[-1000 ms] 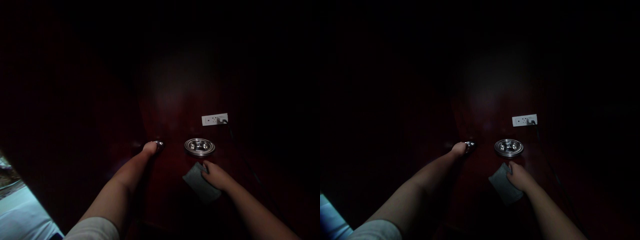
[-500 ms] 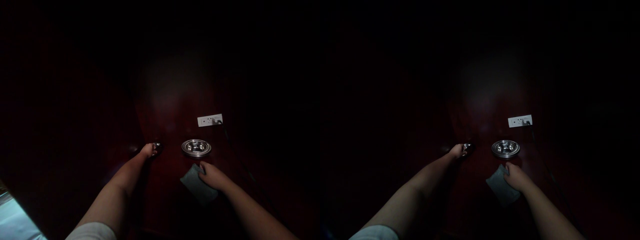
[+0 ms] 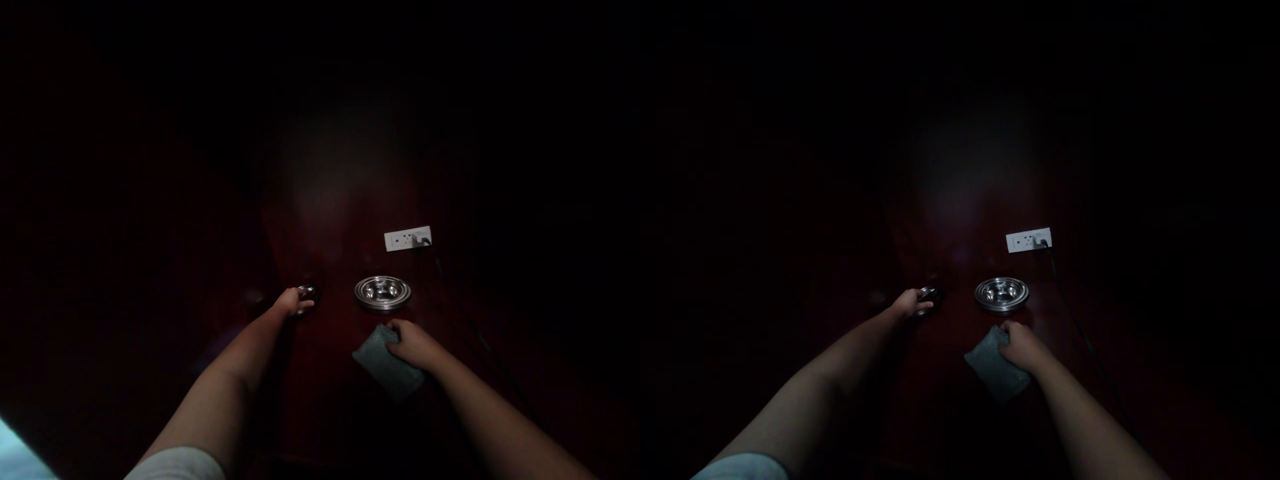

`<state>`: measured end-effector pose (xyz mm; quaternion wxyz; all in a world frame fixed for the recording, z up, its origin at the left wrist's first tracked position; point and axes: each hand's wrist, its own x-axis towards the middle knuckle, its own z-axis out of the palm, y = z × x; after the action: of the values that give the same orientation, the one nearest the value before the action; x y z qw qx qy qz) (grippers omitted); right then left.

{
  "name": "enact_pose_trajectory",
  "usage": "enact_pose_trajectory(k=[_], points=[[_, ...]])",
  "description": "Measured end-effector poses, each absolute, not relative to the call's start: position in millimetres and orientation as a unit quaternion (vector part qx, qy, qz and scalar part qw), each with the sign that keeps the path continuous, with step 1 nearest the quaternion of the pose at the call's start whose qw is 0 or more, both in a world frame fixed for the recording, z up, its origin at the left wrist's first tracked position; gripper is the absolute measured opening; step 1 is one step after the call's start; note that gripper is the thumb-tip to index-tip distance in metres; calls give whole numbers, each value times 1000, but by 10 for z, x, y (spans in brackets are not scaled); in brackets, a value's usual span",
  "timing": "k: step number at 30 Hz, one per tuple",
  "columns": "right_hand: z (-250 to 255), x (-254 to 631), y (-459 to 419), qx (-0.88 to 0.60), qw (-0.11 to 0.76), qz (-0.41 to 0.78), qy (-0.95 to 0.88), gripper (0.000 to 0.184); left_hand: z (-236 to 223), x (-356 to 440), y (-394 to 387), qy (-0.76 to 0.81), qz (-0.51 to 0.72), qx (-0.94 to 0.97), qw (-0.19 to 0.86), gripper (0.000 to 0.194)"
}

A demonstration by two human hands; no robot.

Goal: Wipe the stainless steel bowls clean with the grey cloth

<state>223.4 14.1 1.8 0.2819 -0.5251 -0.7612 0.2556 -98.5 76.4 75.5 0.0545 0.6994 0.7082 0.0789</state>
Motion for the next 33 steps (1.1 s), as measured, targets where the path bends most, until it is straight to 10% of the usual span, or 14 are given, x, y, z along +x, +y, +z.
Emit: enact_pose_trajectory(k=[16,29,33], points=[[17,2277,114,-536,491,408,-552,13,1113,-765,381,570,352,739,-77,30],[370,2220,-776,-409,741,314,-431,40,612,2,-1172,425,561,664,252,35],[465,2060,-1295,-382,653,243,-608,28,502,160,-1548,426,556,635,326,35]])
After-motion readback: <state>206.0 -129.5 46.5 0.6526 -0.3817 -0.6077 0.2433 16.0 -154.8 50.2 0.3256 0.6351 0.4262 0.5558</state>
